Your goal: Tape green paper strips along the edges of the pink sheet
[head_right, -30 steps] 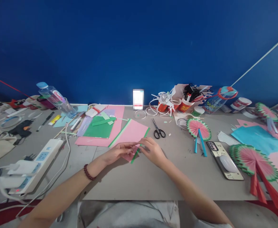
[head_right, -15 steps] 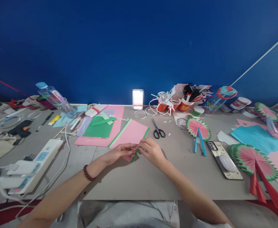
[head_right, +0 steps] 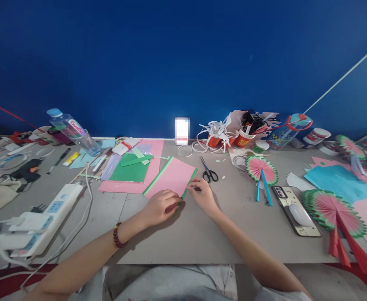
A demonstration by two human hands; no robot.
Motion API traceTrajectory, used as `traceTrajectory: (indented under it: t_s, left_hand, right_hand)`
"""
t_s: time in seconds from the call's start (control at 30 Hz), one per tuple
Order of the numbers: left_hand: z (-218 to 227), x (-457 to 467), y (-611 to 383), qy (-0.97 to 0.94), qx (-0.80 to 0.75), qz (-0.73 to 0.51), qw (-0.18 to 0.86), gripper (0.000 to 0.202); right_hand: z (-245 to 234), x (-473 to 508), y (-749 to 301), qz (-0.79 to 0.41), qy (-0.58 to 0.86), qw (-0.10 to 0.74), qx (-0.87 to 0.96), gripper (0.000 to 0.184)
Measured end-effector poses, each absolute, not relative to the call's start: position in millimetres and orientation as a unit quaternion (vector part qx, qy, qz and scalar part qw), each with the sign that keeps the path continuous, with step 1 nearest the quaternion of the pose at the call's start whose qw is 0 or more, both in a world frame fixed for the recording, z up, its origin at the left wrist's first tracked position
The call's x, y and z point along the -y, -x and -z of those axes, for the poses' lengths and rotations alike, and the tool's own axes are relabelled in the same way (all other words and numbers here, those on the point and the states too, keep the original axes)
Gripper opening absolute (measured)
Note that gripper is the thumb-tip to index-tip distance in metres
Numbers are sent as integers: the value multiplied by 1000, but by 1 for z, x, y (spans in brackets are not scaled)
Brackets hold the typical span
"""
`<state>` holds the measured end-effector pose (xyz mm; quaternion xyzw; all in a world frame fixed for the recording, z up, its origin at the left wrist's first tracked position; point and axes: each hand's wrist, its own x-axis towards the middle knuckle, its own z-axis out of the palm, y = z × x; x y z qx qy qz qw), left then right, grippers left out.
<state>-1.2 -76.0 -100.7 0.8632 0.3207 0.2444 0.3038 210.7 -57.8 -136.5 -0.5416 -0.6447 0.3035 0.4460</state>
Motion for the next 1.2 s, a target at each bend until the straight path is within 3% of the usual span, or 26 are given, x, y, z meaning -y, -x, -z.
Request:
traceTrajectory:
  t_s: [0.23,0.43,1.2]
  left_hand:
    - [107,80,-1,-901,-266,-233,252,33]
    - [113,78,-3,-910,-286,-208,217,33]
    - [118,77,-6,-933,-299,-176,91,26]
  right_hand:
    - [137,55,-212,-178,616,358,678,15]
    - [134,53,-210,-162,647,300,682,13]
    - [133,54,-210,-157,650,268,694,10]
